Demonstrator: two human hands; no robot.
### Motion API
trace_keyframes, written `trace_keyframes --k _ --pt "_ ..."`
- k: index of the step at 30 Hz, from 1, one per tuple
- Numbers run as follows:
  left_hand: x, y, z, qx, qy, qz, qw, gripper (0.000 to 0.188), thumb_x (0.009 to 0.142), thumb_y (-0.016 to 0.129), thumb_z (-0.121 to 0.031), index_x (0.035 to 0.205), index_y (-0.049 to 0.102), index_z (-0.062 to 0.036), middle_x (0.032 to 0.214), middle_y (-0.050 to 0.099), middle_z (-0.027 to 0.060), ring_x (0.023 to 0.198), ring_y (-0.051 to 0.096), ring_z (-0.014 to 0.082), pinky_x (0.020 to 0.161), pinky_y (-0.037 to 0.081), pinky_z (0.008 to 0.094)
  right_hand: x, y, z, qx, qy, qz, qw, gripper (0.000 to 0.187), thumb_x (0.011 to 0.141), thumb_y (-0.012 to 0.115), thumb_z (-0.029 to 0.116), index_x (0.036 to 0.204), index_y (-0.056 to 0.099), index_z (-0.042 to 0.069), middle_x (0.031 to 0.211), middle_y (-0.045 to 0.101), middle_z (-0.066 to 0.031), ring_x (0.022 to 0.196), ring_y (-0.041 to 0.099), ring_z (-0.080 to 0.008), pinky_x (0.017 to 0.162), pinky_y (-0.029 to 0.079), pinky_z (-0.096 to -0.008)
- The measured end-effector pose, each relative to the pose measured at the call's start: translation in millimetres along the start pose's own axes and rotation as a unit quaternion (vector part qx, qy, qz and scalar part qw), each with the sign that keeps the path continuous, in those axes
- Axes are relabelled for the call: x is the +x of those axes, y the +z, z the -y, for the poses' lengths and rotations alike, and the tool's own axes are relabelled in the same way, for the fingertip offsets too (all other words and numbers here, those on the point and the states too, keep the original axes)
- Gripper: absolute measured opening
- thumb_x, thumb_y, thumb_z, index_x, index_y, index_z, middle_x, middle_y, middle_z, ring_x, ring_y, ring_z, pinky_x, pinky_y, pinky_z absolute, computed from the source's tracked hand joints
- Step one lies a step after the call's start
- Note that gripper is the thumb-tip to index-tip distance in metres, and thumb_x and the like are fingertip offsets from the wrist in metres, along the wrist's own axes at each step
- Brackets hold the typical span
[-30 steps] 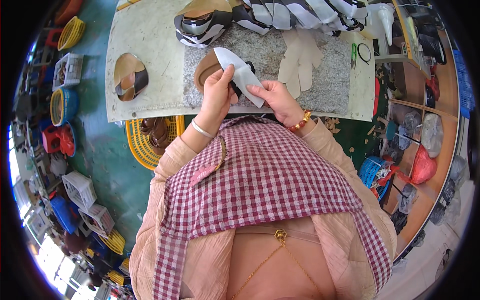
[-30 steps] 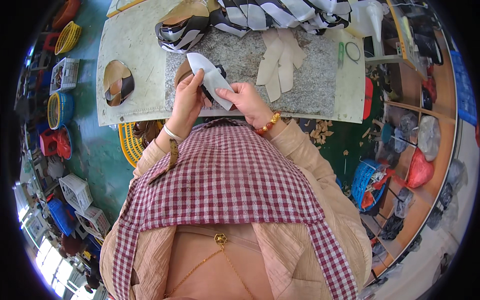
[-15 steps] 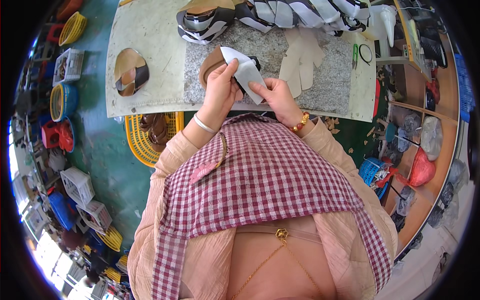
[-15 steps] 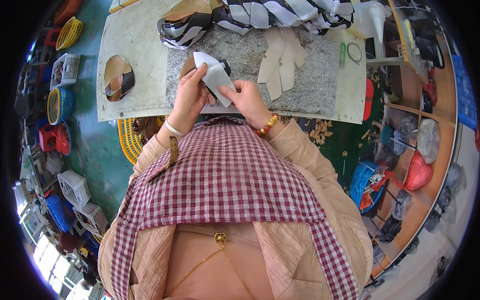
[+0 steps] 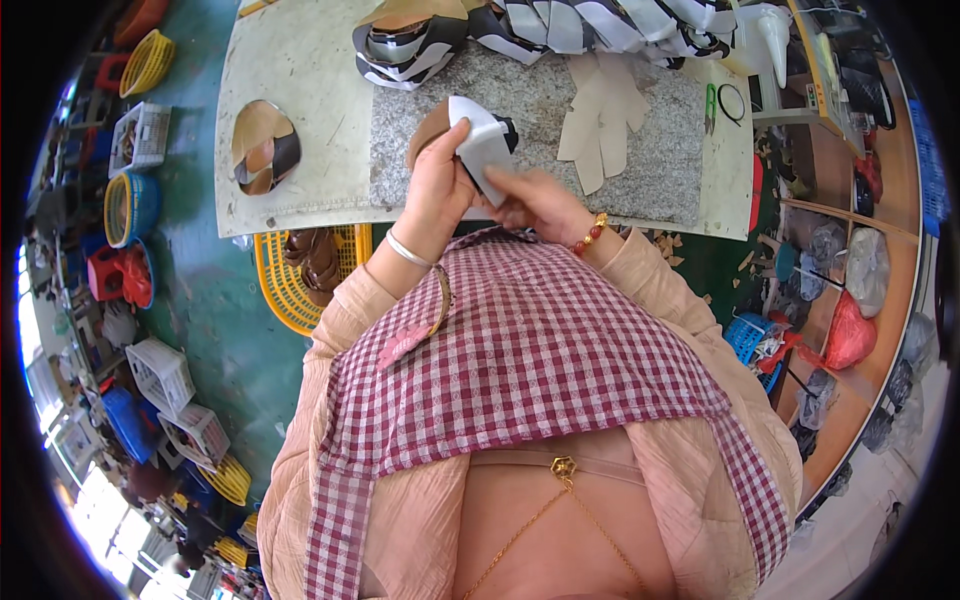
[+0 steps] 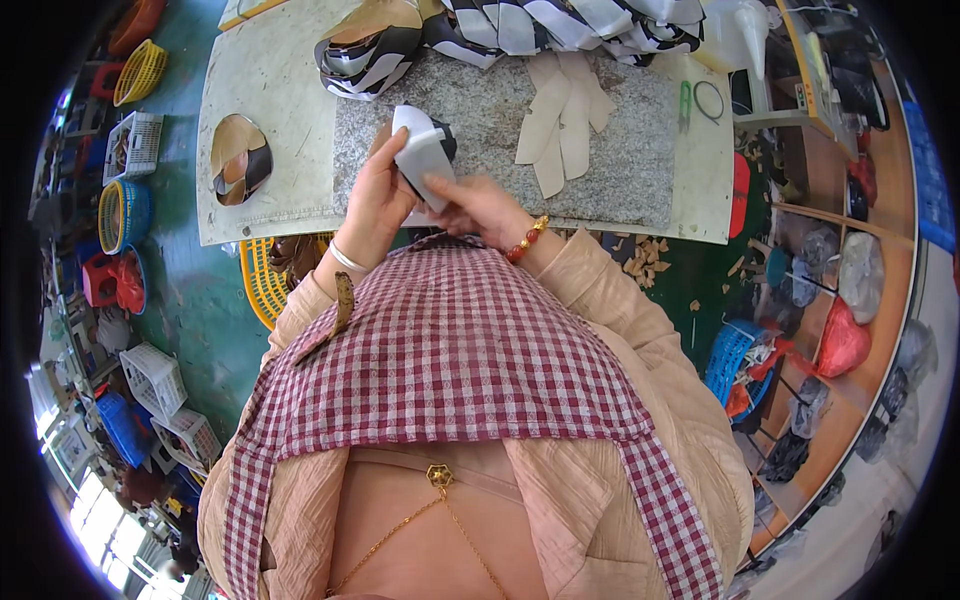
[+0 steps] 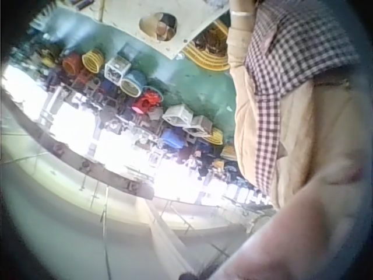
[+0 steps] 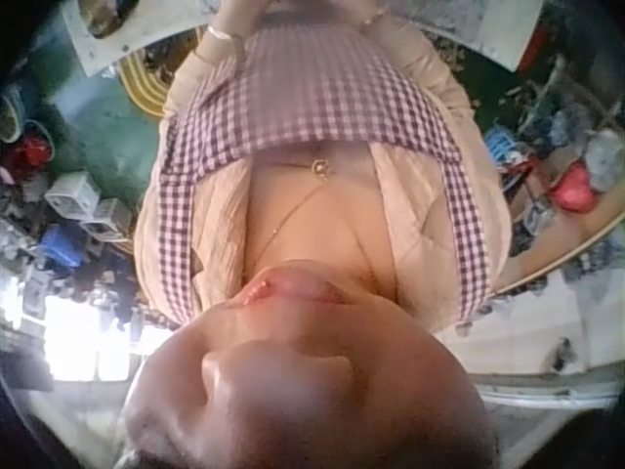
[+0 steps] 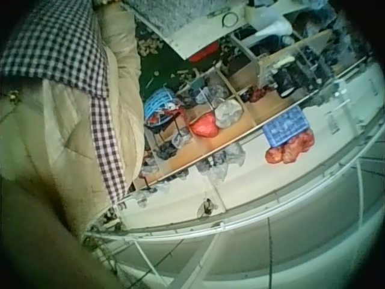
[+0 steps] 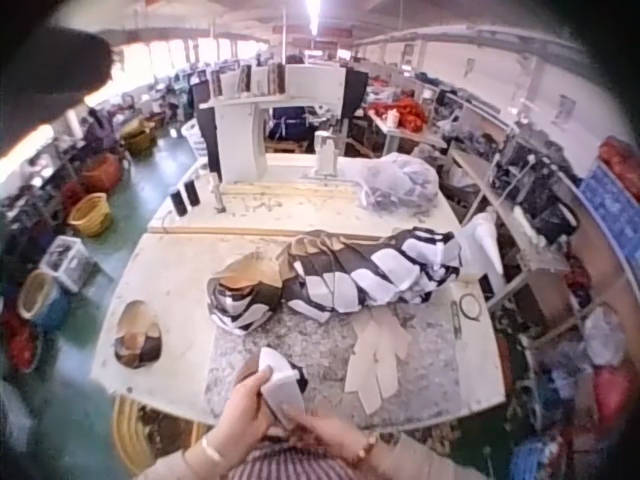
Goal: Manually assemble shoe components by placing liners and inserts into shoe uppers at a factory workstation.
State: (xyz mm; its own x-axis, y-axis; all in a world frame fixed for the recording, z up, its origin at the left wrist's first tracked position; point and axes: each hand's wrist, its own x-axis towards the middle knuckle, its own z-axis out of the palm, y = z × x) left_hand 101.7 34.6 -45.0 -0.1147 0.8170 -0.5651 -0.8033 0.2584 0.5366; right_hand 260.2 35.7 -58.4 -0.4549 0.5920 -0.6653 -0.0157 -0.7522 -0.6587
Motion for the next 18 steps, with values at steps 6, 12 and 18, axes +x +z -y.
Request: trace_keyframes --k 6,12,18 --pt "3 -9 -34 0.146 0.012 0.026 0.989 0.039 0.091 0.061 -0.02 0.118 0.053 0.0078 0.102 0.063 0.0182 0.088 0.064 0.0229 0.074 0.053 0.03 10 -21 -5 0.119 0.097 0.074 0.985 0.035 0.088 0.069 0.032 0.099 0.065 -0.002 0.09 0.067 -0.0123 0.075 0.064 -0.0161 0.064 0.051 -0.022" --pt "-11 -1 -21 0.373 0.016 0.11 0.921 0.035 0.089 0.063 -0.019 0.111 0.058 0.0083 0.091 0.065 0.0139 0.075 0.062 0.0173 0.065 0.051 0.0241 24 -10 23 0.268 -0.03 0.063 0.961 0.036 0.093 0.062 0.026 0.112 0.059 -0.005 0.103 0.066 -0.0146 0.089 0.066 -0.0206 0.078 0.054 -0.0297" --pt "-14 -29 12 0.489 0.164 0.143 0.845 0.025 0.088 0.065 -0.015 0.101 0.063 0.0058 0.079 0.066 0.008 0.063 0.06 0.0112 0.053 0.047 0.0191 20 0 41 0.391 -0.08 -0.031 0.916 0.027 0.096 0.056 0.015 0.115 0.056 -0.005 0.105 0.065 -0.0148 0.092 0.064 -0.0229 0.086 0.052 -0.0353"
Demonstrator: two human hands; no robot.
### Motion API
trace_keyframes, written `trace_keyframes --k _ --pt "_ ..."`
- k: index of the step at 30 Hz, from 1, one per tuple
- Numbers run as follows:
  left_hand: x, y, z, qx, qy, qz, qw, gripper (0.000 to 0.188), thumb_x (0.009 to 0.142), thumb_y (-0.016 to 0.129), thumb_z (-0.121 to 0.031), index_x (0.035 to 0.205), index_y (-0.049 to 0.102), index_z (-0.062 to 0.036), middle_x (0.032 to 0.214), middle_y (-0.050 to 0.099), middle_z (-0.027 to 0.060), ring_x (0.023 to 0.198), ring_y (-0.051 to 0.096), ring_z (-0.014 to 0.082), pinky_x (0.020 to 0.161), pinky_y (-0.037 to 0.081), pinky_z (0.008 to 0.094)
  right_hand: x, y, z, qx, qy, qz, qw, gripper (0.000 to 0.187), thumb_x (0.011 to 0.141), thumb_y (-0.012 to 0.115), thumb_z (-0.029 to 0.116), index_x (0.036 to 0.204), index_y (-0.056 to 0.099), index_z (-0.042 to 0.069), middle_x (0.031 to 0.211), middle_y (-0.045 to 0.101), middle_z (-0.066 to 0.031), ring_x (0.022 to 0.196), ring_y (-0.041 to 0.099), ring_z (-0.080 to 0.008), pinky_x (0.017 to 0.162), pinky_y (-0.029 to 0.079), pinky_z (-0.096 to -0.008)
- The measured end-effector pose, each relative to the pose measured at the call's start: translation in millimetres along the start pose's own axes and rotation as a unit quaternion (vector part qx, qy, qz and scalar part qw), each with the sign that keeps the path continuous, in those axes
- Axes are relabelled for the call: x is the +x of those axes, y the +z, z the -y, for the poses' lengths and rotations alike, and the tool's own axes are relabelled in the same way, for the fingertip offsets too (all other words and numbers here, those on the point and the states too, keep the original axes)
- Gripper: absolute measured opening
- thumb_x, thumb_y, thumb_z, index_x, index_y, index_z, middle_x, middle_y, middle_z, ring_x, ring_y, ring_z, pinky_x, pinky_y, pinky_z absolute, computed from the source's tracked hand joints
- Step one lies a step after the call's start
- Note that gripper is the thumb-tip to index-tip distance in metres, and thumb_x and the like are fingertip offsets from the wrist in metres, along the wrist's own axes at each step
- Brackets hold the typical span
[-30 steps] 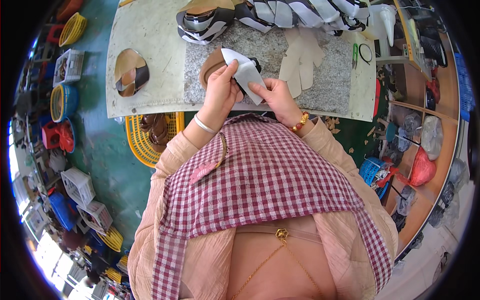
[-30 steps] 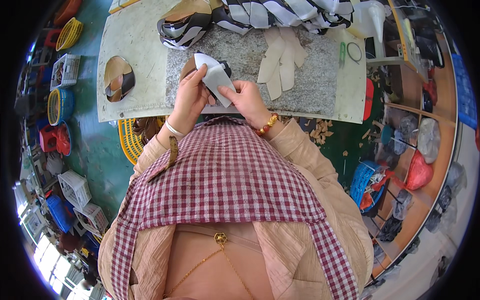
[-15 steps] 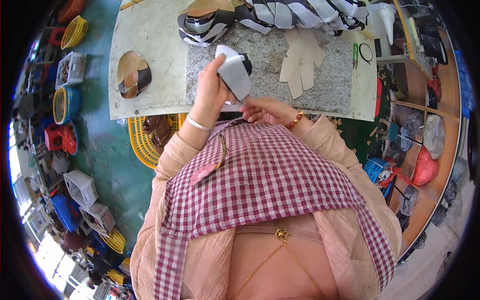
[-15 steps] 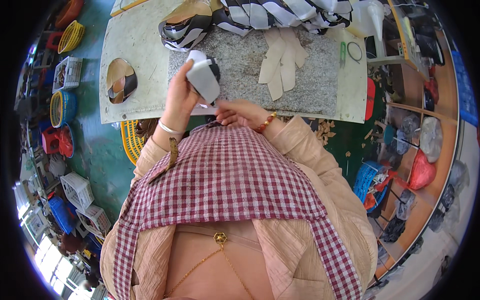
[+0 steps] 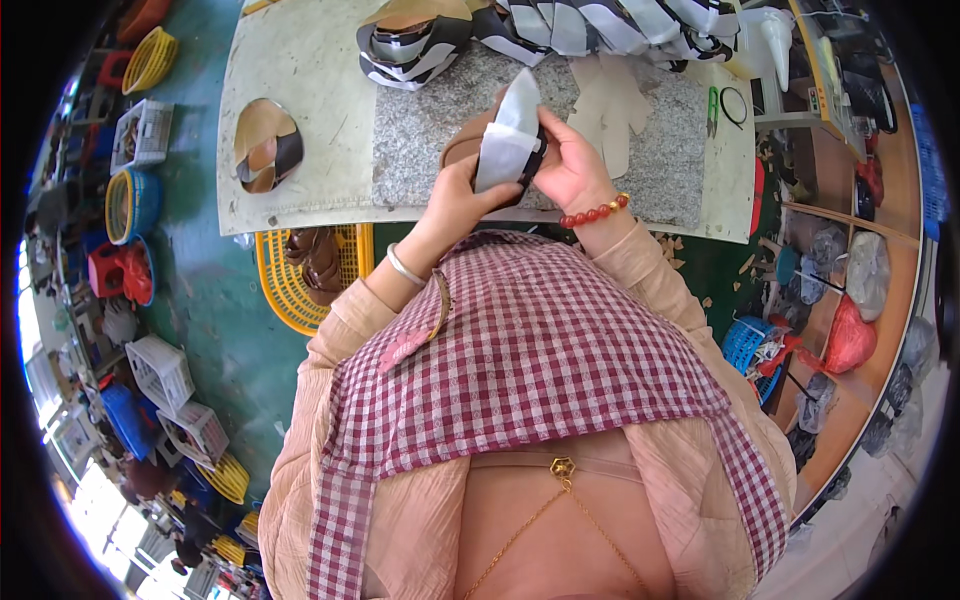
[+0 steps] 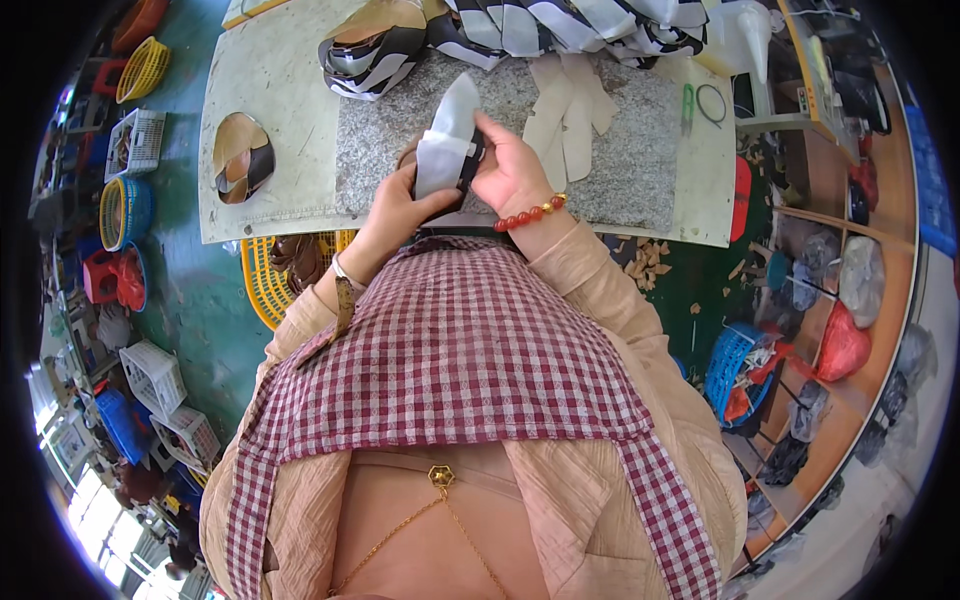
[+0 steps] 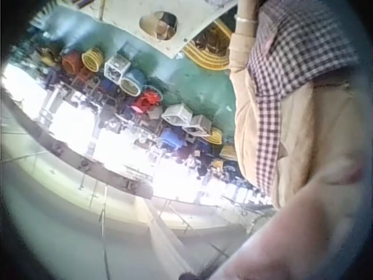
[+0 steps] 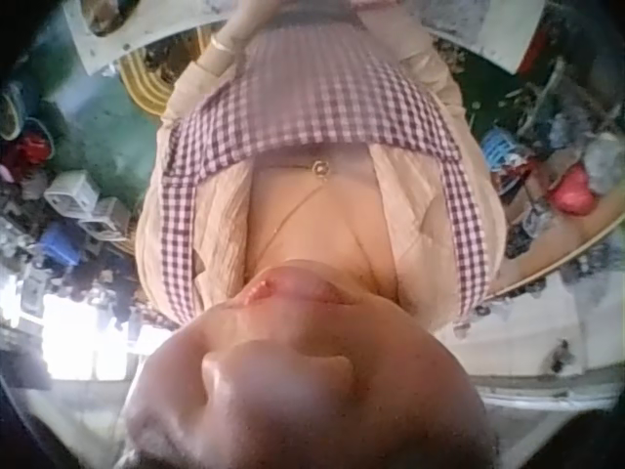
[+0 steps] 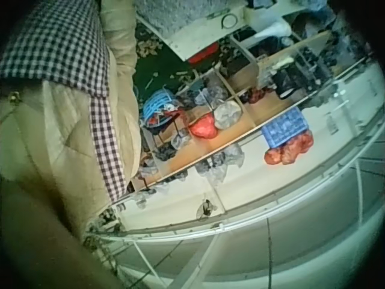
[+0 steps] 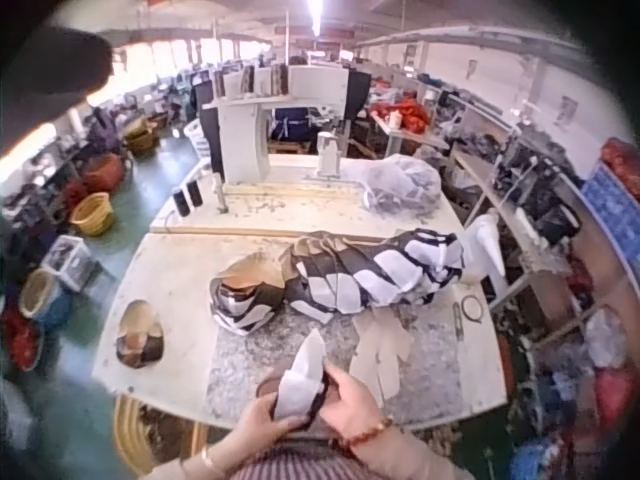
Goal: Manually assemble shoe components by placing liners and inserts into shoe uppers at a factory workstation.
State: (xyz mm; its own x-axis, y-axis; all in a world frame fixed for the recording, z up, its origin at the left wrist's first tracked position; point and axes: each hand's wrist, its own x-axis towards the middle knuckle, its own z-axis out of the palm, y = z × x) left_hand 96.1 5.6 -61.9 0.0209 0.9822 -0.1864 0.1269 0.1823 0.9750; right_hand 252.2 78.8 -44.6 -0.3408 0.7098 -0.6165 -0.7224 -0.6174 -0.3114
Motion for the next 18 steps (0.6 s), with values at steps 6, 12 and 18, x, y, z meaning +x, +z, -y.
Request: trace_keyframes --k 6,12,18 --pt "0 -39 -18 -0.089 -0.152 0.102 0.979 0.019 0.089 0.065 -0.013 0.102 0.064 0.0014 0.088 0.065 0.0057 0.079 0.058 0.0082 0.069 0.047 0.0182 -12 2 2 -0.036 -0.035 0.002 0.999 0.026 0.095 0.057 0.012 0.114 0.056 -0.005 0.104 0.065 -0.0146 0.091 0.064 -0.0218 0.086 0.051 -0.0339" --pt "4 -19 -20 -0.032 -0.01 0.009 0.999 0.02 0.09 0.064 -0.012 0.105 0.063 0.0013 0.092 0.064 0.0058 0.082 0.058 0.0088 0.072 0.046 0.018 -22 12 -12 -0.133 -0.071 0.027 0.988 0.027 0.093 0.06 0.011 0.114 0.055 -0.005 0.103 0.064 -0.0142 0.09 0.063 -0.0201 0.083 0.051 -0.0307" --pt "4 -27 -28 -0.21 -0.029 0.023 0.977 0.024 0.09 0.064 -0.012 0.109 0.06 0.0009 0.099 0.063 0.0057 0.087 0.057 0.0101 0.078 0.045 0.0194 -19 18 -11 -0.219 -0.11 0.047 0.968 0.03 0.09 0.064 0.01 0.113 0.054 -0.005 0.102 0.063 -0.0138 0.089 0.063 -0.0185 0.081 0.051 -0.0275"
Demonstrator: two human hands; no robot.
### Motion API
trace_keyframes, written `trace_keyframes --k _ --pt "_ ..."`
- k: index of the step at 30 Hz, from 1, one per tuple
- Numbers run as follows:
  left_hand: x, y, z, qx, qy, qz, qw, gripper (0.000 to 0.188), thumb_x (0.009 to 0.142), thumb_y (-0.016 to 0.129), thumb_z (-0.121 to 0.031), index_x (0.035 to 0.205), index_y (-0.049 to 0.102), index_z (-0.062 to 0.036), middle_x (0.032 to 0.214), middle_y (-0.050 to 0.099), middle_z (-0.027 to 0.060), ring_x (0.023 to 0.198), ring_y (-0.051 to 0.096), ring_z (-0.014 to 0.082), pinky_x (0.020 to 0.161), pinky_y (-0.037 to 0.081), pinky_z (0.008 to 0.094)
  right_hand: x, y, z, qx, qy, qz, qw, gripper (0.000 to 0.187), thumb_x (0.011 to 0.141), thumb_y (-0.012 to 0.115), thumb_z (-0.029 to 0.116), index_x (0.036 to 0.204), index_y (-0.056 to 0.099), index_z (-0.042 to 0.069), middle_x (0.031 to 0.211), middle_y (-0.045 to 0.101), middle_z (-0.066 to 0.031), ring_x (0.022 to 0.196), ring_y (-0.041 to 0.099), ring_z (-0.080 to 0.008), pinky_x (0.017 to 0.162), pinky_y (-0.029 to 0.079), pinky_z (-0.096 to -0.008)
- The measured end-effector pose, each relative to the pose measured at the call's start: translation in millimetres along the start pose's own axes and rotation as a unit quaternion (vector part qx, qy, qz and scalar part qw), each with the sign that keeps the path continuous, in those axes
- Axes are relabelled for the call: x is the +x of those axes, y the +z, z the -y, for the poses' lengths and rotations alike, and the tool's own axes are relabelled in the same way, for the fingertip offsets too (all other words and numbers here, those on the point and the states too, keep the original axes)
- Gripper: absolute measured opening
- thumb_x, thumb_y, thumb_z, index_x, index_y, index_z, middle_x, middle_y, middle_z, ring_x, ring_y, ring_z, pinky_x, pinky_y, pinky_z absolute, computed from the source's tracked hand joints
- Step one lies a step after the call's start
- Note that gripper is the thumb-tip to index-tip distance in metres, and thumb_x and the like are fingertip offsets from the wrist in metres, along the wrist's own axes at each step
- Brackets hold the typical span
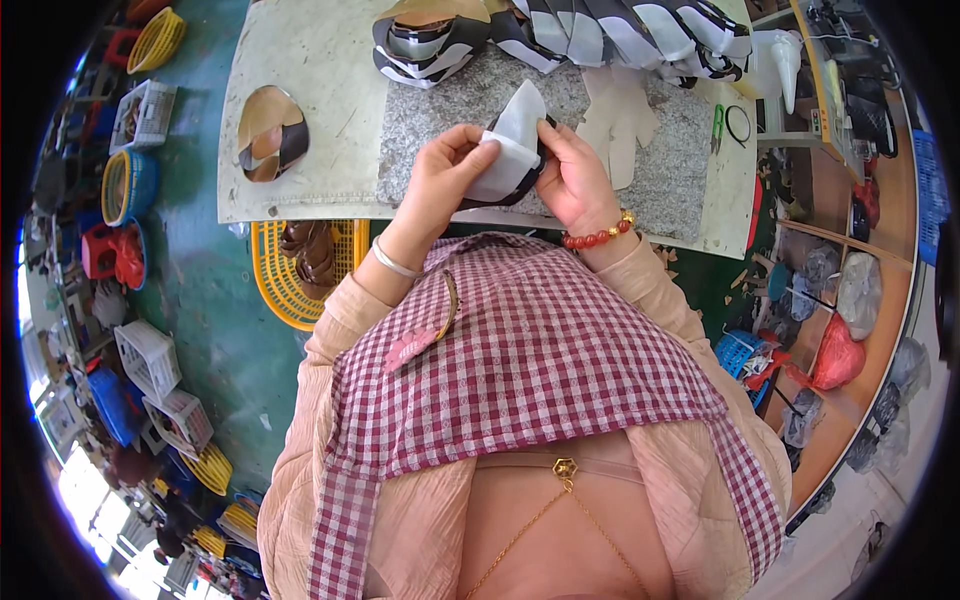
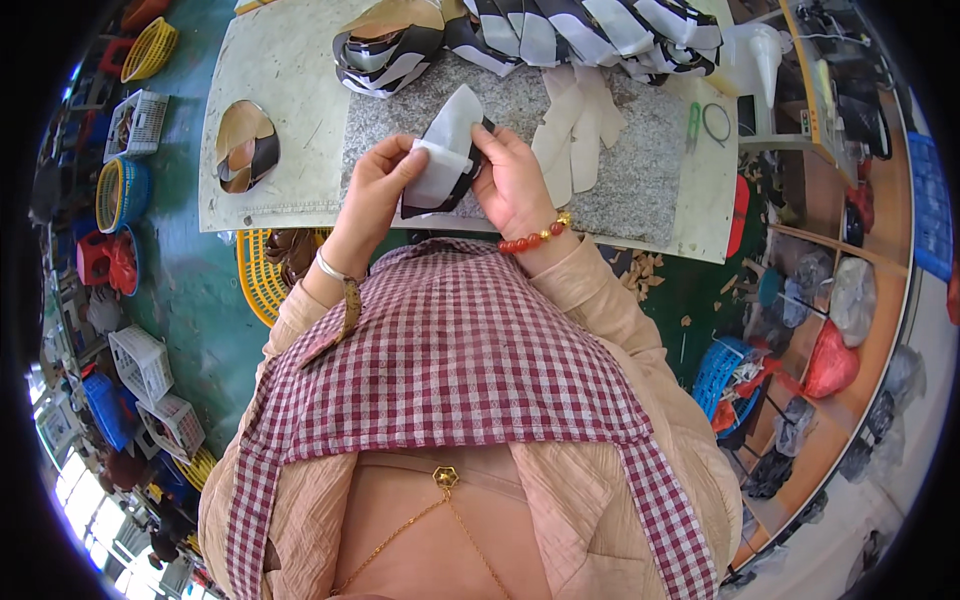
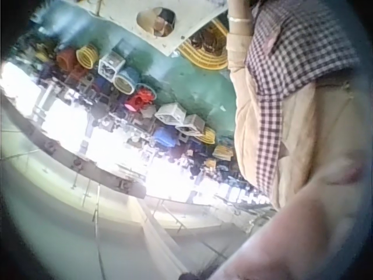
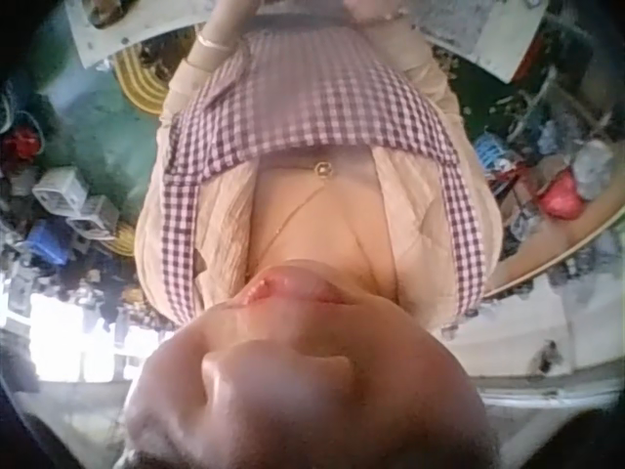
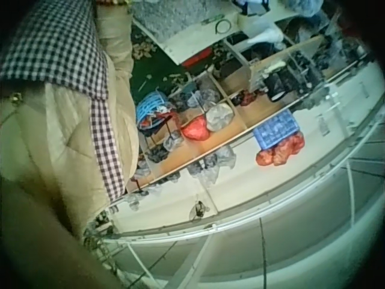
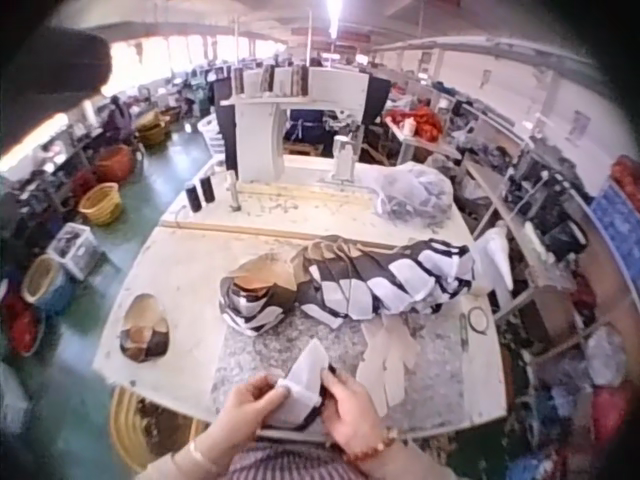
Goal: Manually assemble shoe components by placing liners and inserts into shoe uppers at a factory workstation.
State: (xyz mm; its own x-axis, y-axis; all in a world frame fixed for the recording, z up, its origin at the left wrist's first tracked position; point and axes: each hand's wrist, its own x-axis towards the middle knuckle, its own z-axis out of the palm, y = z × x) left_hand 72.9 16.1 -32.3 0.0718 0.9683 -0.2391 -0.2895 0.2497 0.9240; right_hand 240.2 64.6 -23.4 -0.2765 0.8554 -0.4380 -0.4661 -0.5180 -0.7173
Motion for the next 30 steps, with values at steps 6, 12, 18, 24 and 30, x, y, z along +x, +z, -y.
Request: trace_keyframes --k 6,12,18,24,30 --pt "-1 -8 -2 -0.065 -0.06 0.035 0.995 0.032 0.089 0.065 -0.013 0.117 0.057 0.0015 0.104 0.062 0.0076 0.092 0.057 0.0121 0.083 0.045 0.0218 1 7 -1 -0.086 -0.041 0.022 0.995 0.033 0.088 0.067 0.009 0.113 0.053 -0.006 0.101 0.063 -0.0134 0.088 0.062 -0.0168 0.079 0.051 -0.0243" --pt "-11 -15 -10 -0.03 -0.093 0.07 0.993 0.035 0.09 0.065 -0.013 0.119 0.055 0.0027 0.106 0.063 0.011 0.096 0.059 0.0144 0.086 0.047 0.0244 0 6 -3 -0.132 -0.014 0.08 0.988 0.036 0.082 0.073 0.009 0.11 0.057 -0.006 0.097 0.065 -0.0129 0.084 0.063 -0.0153 0.076 0.051 -0.0219" --pt "-13 -15 -1 -0.141 -0.051 0.027 0.988 0.034 0.09 0.066 -0.014 0.117 0.056 0.0031 0.101 0.065 0.0121 0.09 0.062 0.0156 0.081 0.05 0.0245 -10 19 14 -0.308 0.041 0.157 0.937 0.032 0.079 0.075 0.008 0.106 0.062 -0.004 0.093 0.068 -0.0093 0.078 0.064 -0.0139 0.071 0.051 -0.0209" --pt "-17 -27 6 -0.192 -0.062 0.022 0.979 0.025 0.089 0.066 -0.011 0.11 0.06 0.003 0.094 0.066 0.0112 0.078 0.063 0.0125 0.069 0.052 0.0196 -10 15 8 -0.261 0.143 0.212 0.931 0.03 0.078 0.075 0.007 0.104 0.063 -0.003 0.09 0.068 -0.0083 0.077 0.063 -0.0123 0.069 0.05 -0.0193" --pt "-22 -33 9 -0.193 -0.047 -0.051 0.979 0.017 0.089 0.066 -0.01 0.102 0.062 0.0011 0.085 0.067 0.009 0.067 0.062 0.0107 0.06 0.051 0.0175 -10 20 -5 -0.29 0.137 0.235 0.918 0.028 0.079 0.074 0.007 0.104 0.063 -0.002 0.089 0.068 -0.0076 0.073 0.062 -0.0109 0.065 0.049 -0.0182"
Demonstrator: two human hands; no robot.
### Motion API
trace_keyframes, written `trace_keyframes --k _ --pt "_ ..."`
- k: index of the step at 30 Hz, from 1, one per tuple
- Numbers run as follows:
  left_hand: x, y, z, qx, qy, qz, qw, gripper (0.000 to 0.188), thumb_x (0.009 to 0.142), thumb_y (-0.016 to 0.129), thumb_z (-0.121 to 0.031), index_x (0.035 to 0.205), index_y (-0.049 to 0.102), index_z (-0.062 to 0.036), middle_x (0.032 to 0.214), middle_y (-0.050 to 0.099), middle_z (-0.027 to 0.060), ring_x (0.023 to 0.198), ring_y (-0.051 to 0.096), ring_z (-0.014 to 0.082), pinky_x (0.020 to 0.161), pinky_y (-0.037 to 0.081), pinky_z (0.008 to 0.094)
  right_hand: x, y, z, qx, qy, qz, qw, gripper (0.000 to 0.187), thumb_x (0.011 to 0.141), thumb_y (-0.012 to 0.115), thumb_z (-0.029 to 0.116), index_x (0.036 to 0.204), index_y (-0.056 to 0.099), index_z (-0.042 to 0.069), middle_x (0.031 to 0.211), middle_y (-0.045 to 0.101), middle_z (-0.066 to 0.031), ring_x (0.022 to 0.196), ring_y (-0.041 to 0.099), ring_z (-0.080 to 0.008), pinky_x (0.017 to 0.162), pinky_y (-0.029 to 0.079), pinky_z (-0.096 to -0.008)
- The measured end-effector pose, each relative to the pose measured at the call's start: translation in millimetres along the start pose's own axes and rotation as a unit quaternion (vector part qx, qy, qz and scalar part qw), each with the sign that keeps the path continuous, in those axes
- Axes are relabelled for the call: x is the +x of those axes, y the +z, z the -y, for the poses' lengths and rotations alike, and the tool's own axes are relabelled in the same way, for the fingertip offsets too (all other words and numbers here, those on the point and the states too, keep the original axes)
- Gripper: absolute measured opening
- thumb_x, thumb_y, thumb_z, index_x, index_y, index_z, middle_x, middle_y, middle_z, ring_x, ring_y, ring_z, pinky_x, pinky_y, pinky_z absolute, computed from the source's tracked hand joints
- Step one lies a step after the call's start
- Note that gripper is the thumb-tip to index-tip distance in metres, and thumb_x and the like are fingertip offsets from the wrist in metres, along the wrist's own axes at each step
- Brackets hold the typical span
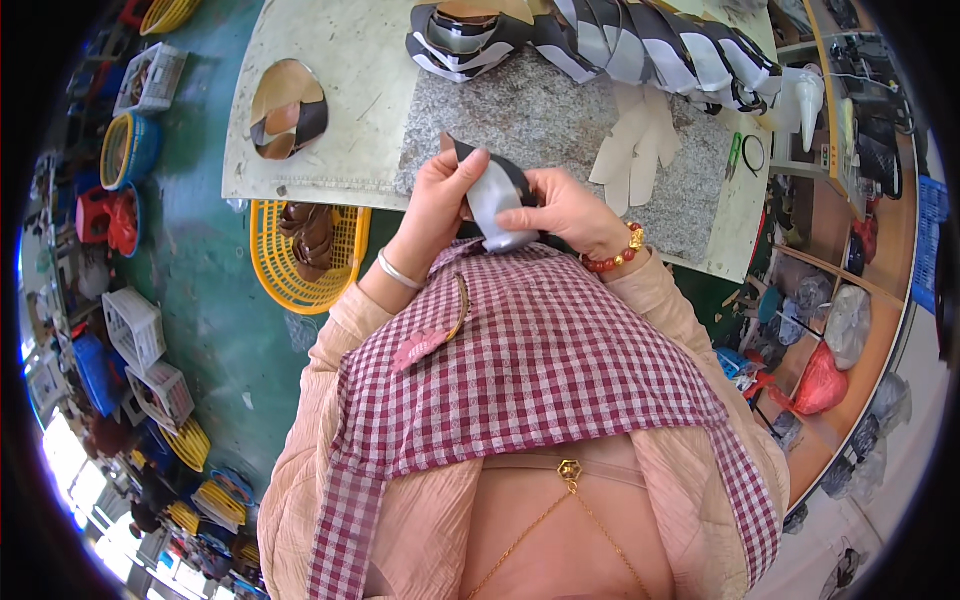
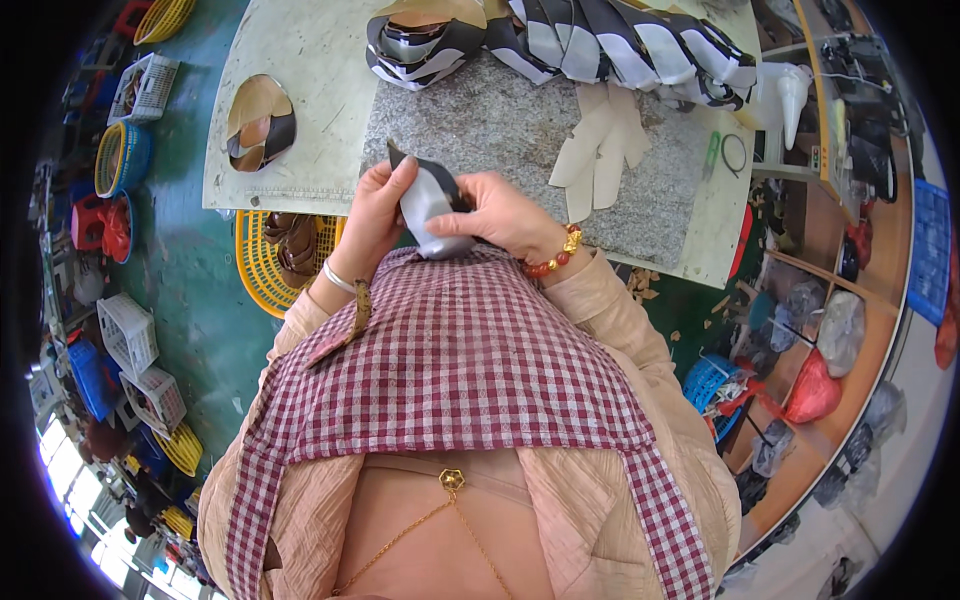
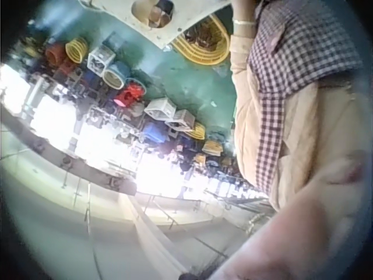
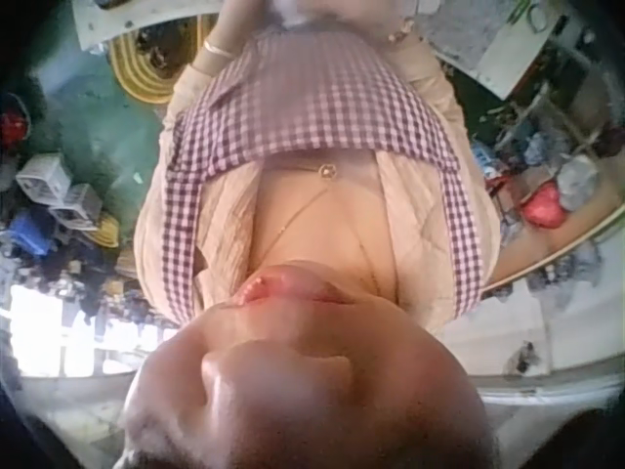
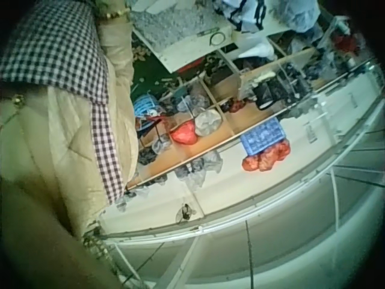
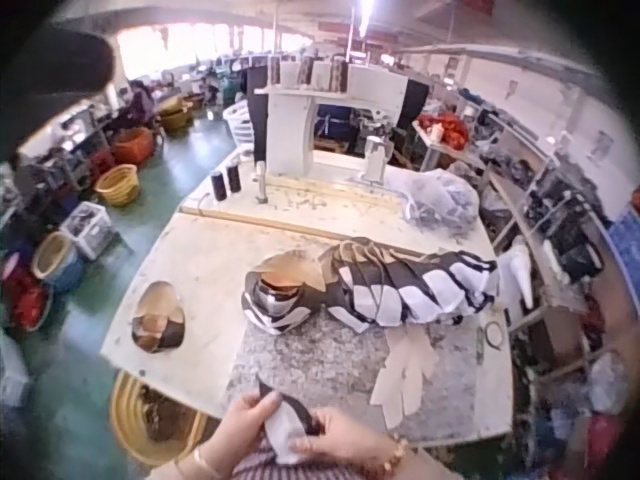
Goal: Manually assemble shoe components by placing liners and inserts into shoe uppers at a factory workstation.
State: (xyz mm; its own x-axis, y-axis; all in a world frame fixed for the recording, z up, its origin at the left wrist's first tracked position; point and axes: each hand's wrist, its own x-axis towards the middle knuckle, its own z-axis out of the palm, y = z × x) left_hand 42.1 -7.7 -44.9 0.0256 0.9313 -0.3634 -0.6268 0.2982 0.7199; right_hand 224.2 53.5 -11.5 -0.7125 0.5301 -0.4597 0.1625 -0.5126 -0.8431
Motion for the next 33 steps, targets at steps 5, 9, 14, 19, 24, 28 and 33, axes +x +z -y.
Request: trace_keyframes --k 5,9,14,19,24,28,33 --pt "7 0 2 0.105 0.098 -0.094 0.985 0.014 0.092 0.064 -0.013 0.098 0.062 -0.0002 0.082 0.067 0.0078 0.064 0.06 0.0088 0.057 0.049 0.0164 10 19 -2 -0.101 -0.034 -0.025 0.994 0.024 0.081 0.073 0.01 0.101 0.064 -0.002 0.085 0.068 -0.0067 0.068 0.06 -0.0099 0.061 0.048 -0.0184" --pt "4 2 -9 0.184 0.198 -0.118 0.955 0.015 0.094 0.062 -0.016 0.097 0.062 -0.001 0.081 0.067 0.007 0.063 0.058 0.0073 0.054 0.046 0.016 21 32 10 -0.126 -0.102 -0.111 0.981 0.021 0.083 0.072 0.013 0.097 0.065 0.0 0.081 0.067 -0.0068 0.065 0.059 -0.0094 0.057 0.047 -0.0187" --pt "4 -11 -26 -0.029 0.176 -0.046 0.983 0.018 0.096 0.059 -0.018 0.099 0.063 -0.0009 0.081 0.065 0.0046 0.062 0.056 0.0053 0.054 0.043 0.0149 47 28 62 -0.24 -0.244 -0.156 0.926 0.021 0.088 0.068 0.022 0.094 0.066 0.001 0.074 0.065 -0.0038 0.058 0.054 -0.0077 0.052 0.041 -0.0185" --pt "-6 10 -60 -0.1 0.18 -0.078 0.975 0.02 0.098 0.055 -0.018 0.104 0.062 -0.0007 0.082 0.065 0.0029 0.064 0.055 0.0054 0.057 0.042 0.0146 68 22 111 -0.31 -0.298 -0.079 0.899 0.016 0.09 0.065 0.018 0.089 0.067 0.002 0.063 0.059 -0.0027 0.051 0.046 -0.0098 0.048 0.04 -0.0256" --pt "-4 -14 -60 -0.03 0.165 -0.076 0.983 0.022 0.099 0.052 -0.017 0.11 0.06 0.0009 0.088 0.065 0.0051 0.071 0.061 0.0086 0.062 0.046 0.0142 60 33 78 -0.283 -0.192 -0.054 0.938 0.013 0.087 0.066 0.015 0.091 0.068 0.003 0.073 0.061 -0.0028 0.06 0.05 -0.0123 0.058 0.044 -0.0274" --pt "-16 -16 -50 -0.075 0.102 -0.073 0.989 0.02 0.098 0.053 -0.014 0.107 0.061 0.0017 0.091 0.066 0.0071 0.073 0.062 0.0101 0.067 0.051 0.0186 52 45 59 -0.398 -0.446 -0.21 0.774 0.013 0.082 0.069 0.013 0.093 0.069 0.005 0.087 0.061 -0.0019 0.076 0.053 -0.0155 0.07 0.045 -0.028" --pt "-23 -10 -36 -0.123 0.013 -0.058 0.991 0.017 0.096 0.054 -0.01 0.104 0.062 0.0027 0.094 0.067 0.0097 0.076 0.063 0.0118 0.074 0.056 0.0241 42 37 25 -0.52 -0.398 -0.168 0.737 0.022 0.077 0.071 0.006 0.099 0.069 0.006 0.095 0.059 -0.0031 0.086 0.053 -0.0178 0.079 0.045 -0.0282"
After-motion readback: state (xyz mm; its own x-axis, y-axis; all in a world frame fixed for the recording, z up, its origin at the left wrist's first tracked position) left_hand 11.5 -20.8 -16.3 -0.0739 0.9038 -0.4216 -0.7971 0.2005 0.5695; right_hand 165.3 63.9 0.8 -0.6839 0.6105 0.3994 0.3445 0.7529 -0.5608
